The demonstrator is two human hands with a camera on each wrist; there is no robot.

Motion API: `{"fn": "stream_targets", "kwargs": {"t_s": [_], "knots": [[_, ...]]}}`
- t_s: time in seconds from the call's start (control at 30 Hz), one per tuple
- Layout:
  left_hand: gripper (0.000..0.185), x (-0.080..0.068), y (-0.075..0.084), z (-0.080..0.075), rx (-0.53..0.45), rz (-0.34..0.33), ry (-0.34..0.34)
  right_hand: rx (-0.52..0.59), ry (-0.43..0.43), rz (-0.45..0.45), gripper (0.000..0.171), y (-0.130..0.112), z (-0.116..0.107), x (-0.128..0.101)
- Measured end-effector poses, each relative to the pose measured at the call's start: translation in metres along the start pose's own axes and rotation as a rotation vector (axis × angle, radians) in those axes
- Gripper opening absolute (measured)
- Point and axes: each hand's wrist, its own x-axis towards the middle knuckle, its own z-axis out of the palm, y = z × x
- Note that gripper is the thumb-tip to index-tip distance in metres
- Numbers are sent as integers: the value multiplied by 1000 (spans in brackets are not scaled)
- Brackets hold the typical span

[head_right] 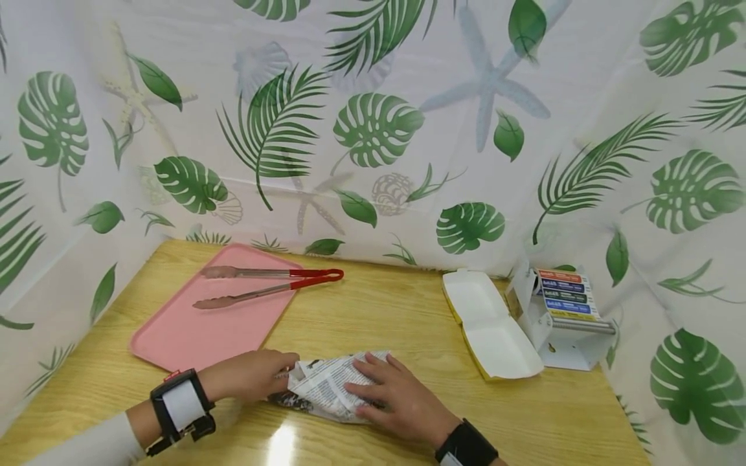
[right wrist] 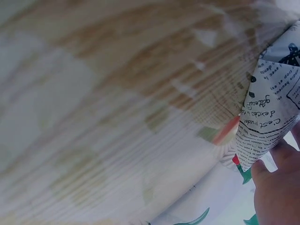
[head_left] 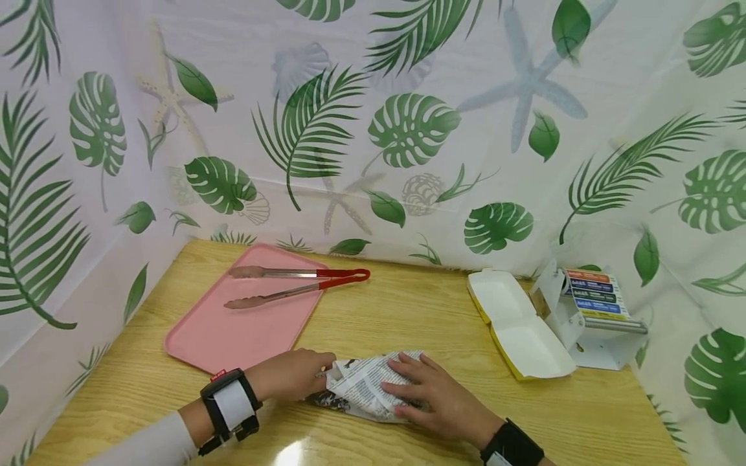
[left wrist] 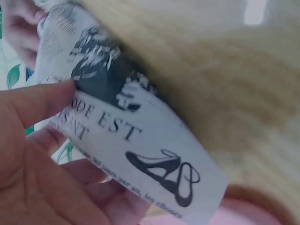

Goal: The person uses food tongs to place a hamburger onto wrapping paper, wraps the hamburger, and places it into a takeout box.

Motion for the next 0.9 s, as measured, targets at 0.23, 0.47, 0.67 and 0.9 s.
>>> {"fn": "stream_targets", "kwargs": {"t_s": [0.23,0.47,0.67,0.9], "knots": [[14,1,-1,-16,-253,-45,-167,1,13,-14,51,1,2,0],[32,-8,-15,-16,-303,-156,-177,-30,30,-28,50,1,4,-1],[30,-27,-29,-11,-268,-220,-112,-41,40,-36,49,0,4,-2],[30,-50,-45,4,-652,-214,-72,-45,32,-23,48,-1,4,-3]]}}
